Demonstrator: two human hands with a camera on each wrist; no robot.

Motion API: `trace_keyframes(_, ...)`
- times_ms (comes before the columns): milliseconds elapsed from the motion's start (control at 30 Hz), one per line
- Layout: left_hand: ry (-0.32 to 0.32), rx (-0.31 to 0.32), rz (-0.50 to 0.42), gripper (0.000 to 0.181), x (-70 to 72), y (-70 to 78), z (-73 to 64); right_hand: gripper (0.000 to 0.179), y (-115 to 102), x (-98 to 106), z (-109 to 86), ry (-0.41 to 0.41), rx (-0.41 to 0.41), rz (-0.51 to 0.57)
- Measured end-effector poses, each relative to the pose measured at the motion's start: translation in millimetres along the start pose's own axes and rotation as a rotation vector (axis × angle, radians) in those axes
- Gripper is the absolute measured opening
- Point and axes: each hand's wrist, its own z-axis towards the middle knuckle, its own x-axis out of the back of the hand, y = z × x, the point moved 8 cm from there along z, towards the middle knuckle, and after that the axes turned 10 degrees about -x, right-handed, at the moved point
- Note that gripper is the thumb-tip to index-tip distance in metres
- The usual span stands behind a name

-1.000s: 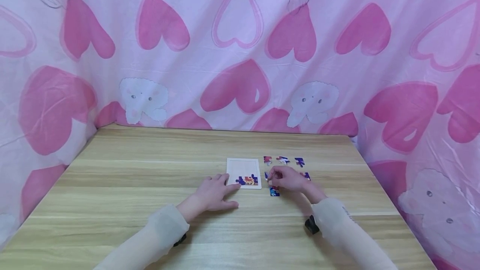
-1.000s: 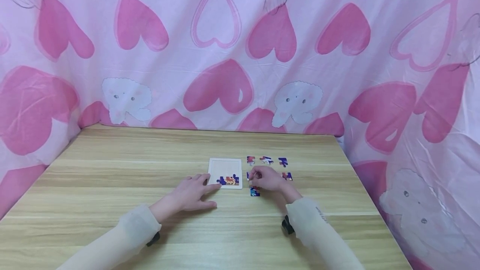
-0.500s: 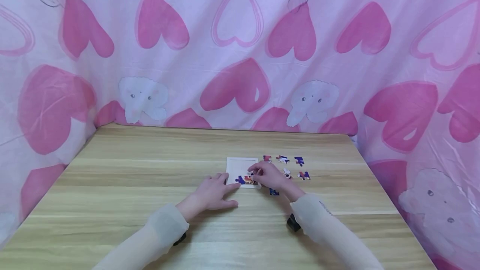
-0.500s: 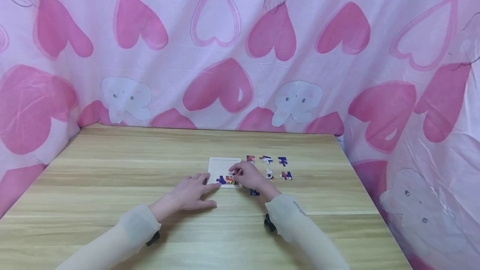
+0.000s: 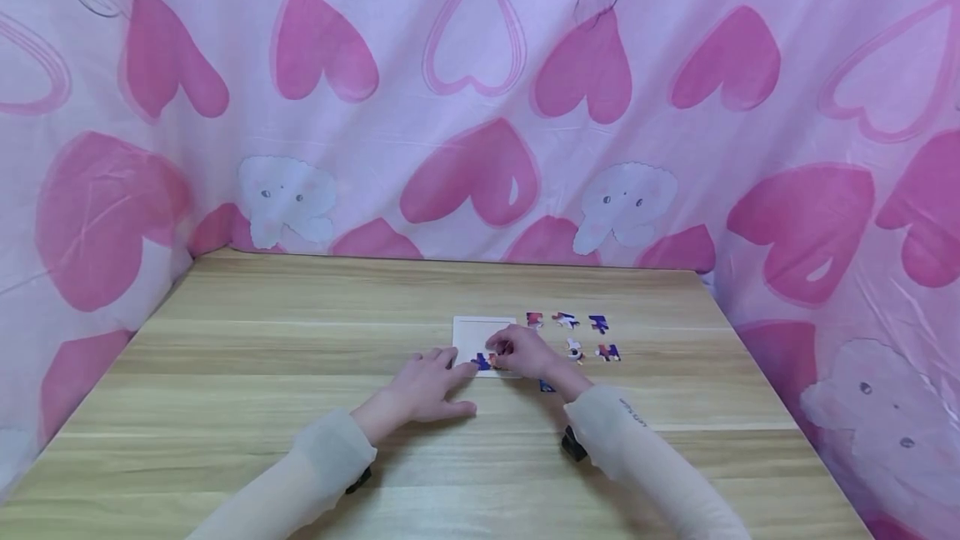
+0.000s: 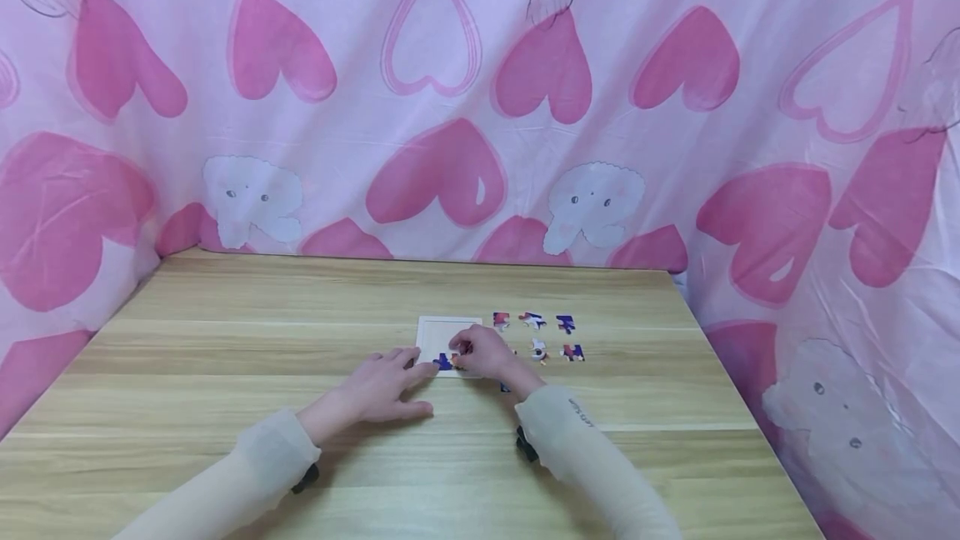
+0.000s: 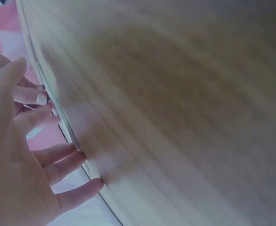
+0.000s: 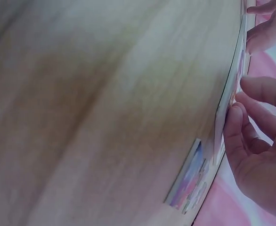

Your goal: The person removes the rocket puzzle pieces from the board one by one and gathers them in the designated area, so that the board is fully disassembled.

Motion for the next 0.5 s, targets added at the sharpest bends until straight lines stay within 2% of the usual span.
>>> trace_keyframes(133,0.009,0.03,-0.025,0.075,-0.4,-2.6,0.1,0.021,-3.0,-1.7,0.1,-0.009,0.002,-0.053)
trace_keyframes(333,0.016,0.035,-0.022,0.076,0.3,-2.6,0.1,0.017,-8.2,-1.8,-0.1,0.004,0.018,-0.147)
trace_keyframes(500,0.009,0.038,-0.014,0.076,-0.9,-2.6,0.3,0.013,-5.8,-1.8,1.0,-0.006,-0.021,-0.169)
